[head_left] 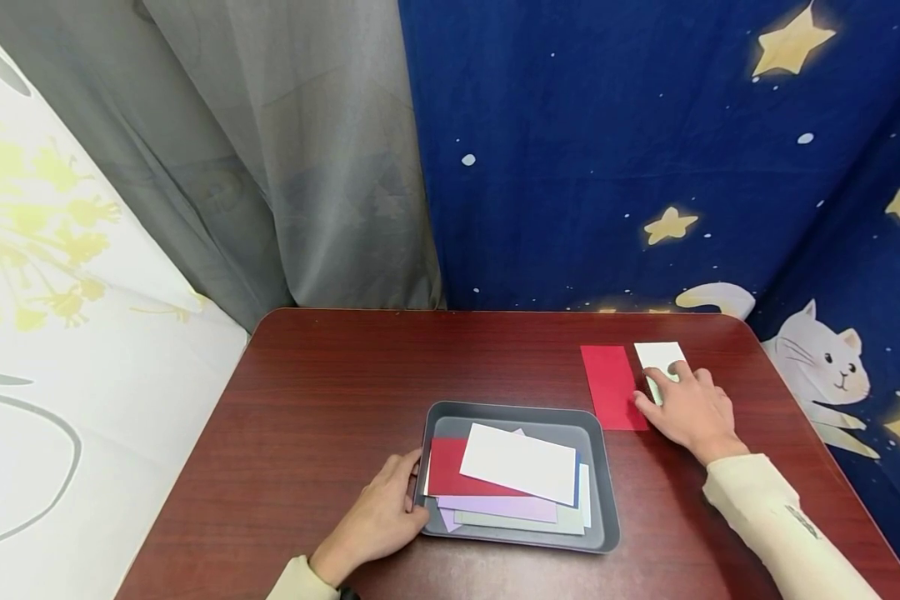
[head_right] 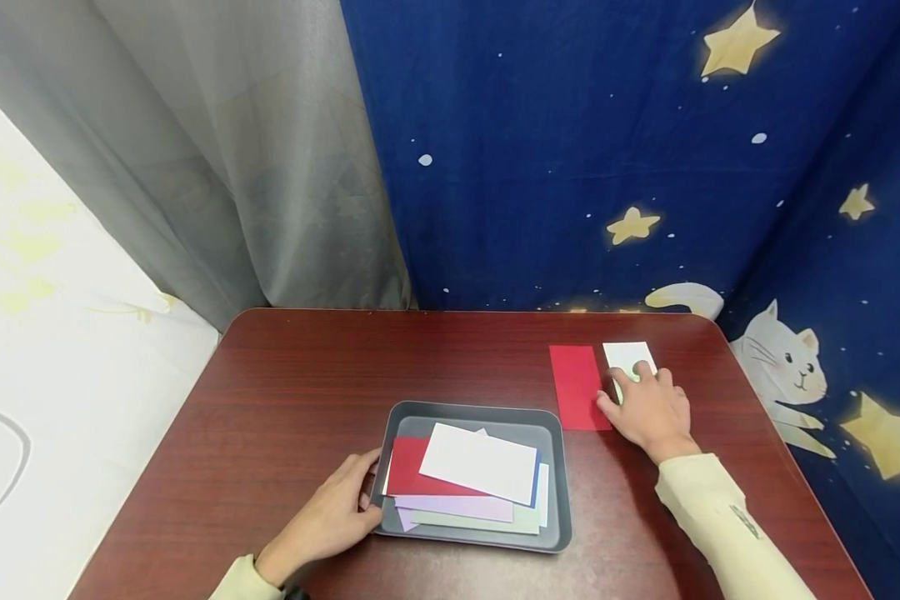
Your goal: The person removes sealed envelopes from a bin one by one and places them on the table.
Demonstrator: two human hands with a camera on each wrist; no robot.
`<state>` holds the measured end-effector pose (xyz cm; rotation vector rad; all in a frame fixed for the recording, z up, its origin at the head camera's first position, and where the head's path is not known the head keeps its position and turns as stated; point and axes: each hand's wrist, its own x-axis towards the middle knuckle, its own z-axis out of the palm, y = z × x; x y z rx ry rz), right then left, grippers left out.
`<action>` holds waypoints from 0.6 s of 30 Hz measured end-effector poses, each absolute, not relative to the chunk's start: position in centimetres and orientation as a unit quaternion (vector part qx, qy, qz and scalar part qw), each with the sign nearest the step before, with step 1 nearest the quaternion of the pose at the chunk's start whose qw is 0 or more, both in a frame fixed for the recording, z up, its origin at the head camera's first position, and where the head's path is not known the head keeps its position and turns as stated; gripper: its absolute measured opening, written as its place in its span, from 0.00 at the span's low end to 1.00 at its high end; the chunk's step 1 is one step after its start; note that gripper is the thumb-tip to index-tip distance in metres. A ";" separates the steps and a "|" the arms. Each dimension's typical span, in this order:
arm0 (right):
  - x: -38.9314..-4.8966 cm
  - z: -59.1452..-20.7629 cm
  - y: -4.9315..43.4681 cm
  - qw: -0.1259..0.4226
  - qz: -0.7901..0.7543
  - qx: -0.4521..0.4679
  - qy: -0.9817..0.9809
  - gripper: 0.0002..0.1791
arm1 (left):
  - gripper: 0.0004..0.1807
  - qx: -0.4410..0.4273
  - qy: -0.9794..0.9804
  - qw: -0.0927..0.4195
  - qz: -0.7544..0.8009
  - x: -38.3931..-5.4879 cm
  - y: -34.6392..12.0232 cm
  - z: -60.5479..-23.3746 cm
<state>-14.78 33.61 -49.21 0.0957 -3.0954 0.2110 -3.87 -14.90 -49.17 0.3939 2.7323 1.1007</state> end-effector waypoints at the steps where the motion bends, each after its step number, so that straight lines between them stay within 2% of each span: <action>1: -14.6 -49.1 33.1 0.024 0.068 0.038 -0.997 0.35 | 0.45 0.132 0.916 0.085 0.369 -3.9 -14.9 -49.2; 8: -13.5 -48.1 29.3 0.079 0.079 0.097 -0.989 0.28 | 0.45 0.130 0.916 0.083 0.370 -3.8 -14.9 -49.3; 18: -11.5 -46.9 24.4 0.137 0.075 0.191 -0.969 0.24 | 0.44 0.128 0.916 0.086 0.370 -3.9 -14.9 -49.3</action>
